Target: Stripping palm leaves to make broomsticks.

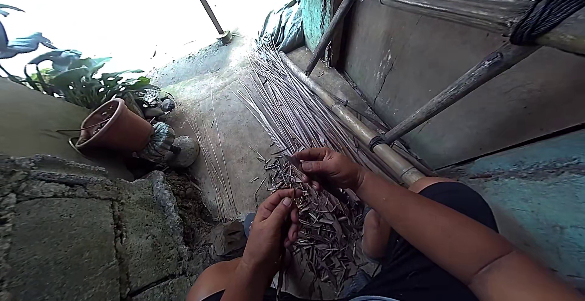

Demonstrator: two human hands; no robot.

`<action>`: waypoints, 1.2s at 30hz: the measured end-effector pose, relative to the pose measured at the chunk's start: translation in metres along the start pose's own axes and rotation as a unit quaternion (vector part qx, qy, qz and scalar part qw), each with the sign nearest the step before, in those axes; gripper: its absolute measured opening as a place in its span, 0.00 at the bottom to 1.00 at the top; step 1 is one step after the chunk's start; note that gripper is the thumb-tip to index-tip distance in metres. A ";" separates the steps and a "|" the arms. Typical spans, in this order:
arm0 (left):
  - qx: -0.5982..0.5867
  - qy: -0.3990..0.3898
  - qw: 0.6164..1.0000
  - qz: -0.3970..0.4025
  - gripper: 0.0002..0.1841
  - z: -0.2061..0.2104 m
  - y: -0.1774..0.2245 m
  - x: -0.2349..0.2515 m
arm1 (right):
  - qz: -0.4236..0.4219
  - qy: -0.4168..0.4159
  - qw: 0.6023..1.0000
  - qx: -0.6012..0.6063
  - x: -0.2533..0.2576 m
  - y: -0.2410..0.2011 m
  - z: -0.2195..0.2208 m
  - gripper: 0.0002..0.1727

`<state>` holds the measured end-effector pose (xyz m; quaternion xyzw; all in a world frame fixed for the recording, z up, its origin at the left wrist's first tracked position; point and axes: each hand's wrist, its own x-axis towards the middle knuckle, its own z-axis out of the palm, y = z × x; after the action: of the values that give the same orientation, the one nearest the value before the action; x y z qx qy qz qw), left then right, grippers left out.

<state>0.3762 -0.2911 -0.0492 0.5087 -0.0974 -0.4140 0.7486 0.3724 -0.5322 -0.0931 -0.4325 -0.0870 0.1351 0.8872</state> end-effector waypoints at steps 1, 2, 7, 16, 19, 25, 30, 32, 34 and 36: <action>-0.001 -0.001 1.000 0.000 0.17 -0.001 0.000 0.000 | 0.003 -0.007 1.000 0.000 0.000 0.000 0.000 0.17; -0.002 -0.003 1.000 0.000 0.17 -0.001 0.000 0.000 | 0.006 -0.009 1.000 0.001 0.000 0.000 0.000 0.17; 0.004 -0.005 1.000 -0.004 0.17 -0.001 0.000 -0.001 | -0.001 -0.002 1.000 0.017 0.002 0.003 -0.003 0.18; -0.015 0.000 1.000 -0.006 0.17 -0.001 -0.001 0.000 | 0.003 -0.016 1.000 -0.014 0.003 0.008 0.000 0.18; -0.017 0.000 1.000 -0.007 0.17 -0.002 -0.001 0.000 | 0.003 0.002 1.000 0.000 0.002 0.008 0.000 0.17; -0.016 -0.003 1.000 -0.008 0.17 -0.001 -0.001 0.001 | -0.002 0.006 1.000 0.023 0.003 0.008 0.001 0.17; -0.024 0.000 1.000 -0.013 0.17 0.000 -0.001 0.000 | -0.001 0.002 1.000 0.023 0.003 0.009 0.001 0.17; -0.027 -0.004 1.000 -0.013 0.17 0.000 -0.001 0.000 | -0.005 0.007 1.000 0.029 0.003 0.010 0.001 0.17; -0.026 -0.005 1.000 -0.012 0.17 0.000 -0.002 0.000 | -0.006 0.002 0.999 0.038 0.004 0.009 0.000 0.18; -0.029 -0.004 0.999 -0.012 0.17 0.001 -0.002 0.000 | 0.000 -0.013 0.999 0.038 0.002 0.009 0.000 0.18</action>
<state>0.3745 -0.2915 -0.0505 0.4859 -0.0819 -0.4280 0.7576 0.3731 -0.5257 -0.1002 -0.3971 -0.0929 0.1440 0.9016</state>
